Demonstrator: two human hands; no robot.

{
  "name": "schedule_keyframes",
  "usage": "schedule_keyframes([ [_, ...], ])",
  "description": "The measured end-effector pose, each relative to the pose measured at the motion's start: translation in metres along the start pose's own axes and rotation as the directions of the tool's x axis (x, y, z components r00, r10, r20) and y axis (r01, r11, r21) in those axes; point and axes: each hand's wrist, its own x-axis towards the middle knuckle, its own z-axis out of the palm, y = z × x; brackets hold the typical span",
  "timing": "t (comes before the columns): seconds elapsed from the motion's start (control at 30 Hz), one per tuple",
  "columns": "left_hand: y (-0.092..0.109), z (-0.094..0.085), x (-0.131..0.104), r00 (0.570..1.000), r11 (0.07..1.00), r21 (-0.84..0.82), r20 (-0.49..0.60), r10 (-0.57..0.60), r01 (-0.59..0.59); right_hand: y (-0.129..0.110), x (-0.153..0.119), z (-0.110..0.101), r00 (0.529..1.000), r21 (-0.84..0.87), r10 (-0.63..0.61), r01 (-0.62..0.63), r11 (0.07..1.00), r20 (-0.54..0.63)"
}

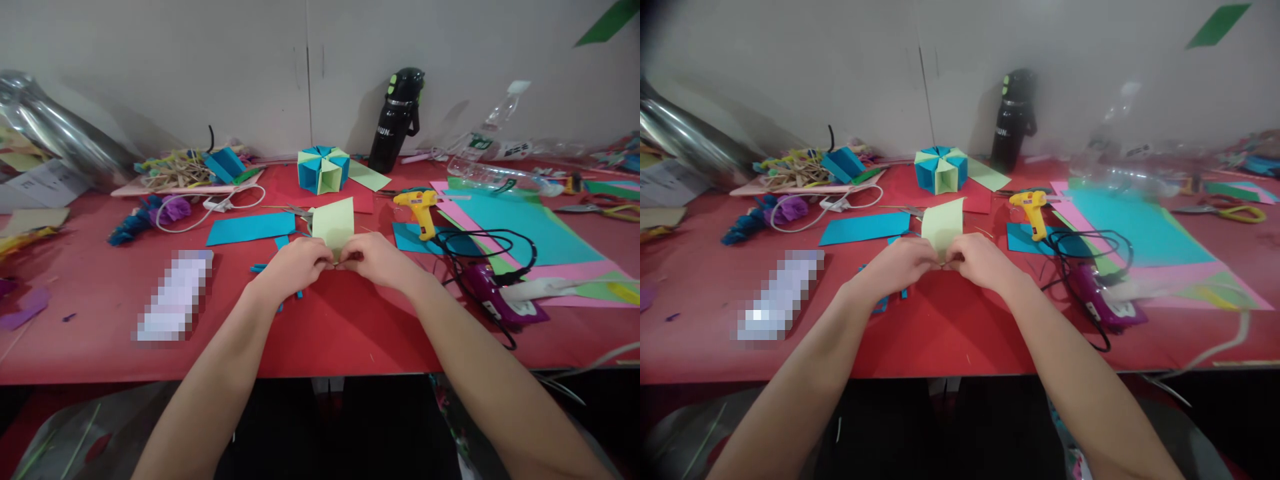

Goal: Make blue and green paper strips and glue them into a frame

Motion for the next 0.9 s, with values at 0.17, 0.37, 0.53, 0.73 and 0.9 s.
schedule_keyframes([
  [0.17, 0.002, -0.003, 0.0, 0.999, 0.998, -0.041, 0.015, 0.044, -0.044, -0.001, -0.001, -0.002, 0.999, 0.036, -0.008, 0.007, 0.999, 0.032],
  [0.37, 0.005, -0.008, -0.001, 0.999, 0.998, -0.056, 0.047, -0.003, 0.006, -0.002, 0.0, -0.006, 0.999, 0.057, -0.03, 0.027, 0.998, 0.046],
  [0.53, 0.002, -0.008, -0.003, 0.997, 0.998, -0.028, 0.058, -0.048, 0.049, 0.004, -0.002, -0.008, 0.999, 0.02, 0.0, 0.0, 1.0, 0.033],
  [0.73, -0.002, -0.008, -0.004, 0.996, 0.995, -0.039, -0.001, -0.092, 0.092, 0.007, -0.003, -0.011, 1.0, 0.02, 0.0, 0.0, 1.0, -0.004],
  [0.9, 0.0, -0.01, -0.005, 0.994, 0.994, -0.026, -0.025, -0.11, 0.109, 0.004, -0.003, -0.013, 1.0, 0.001, 0.012, -0.012, 1.0, -0.02],
])
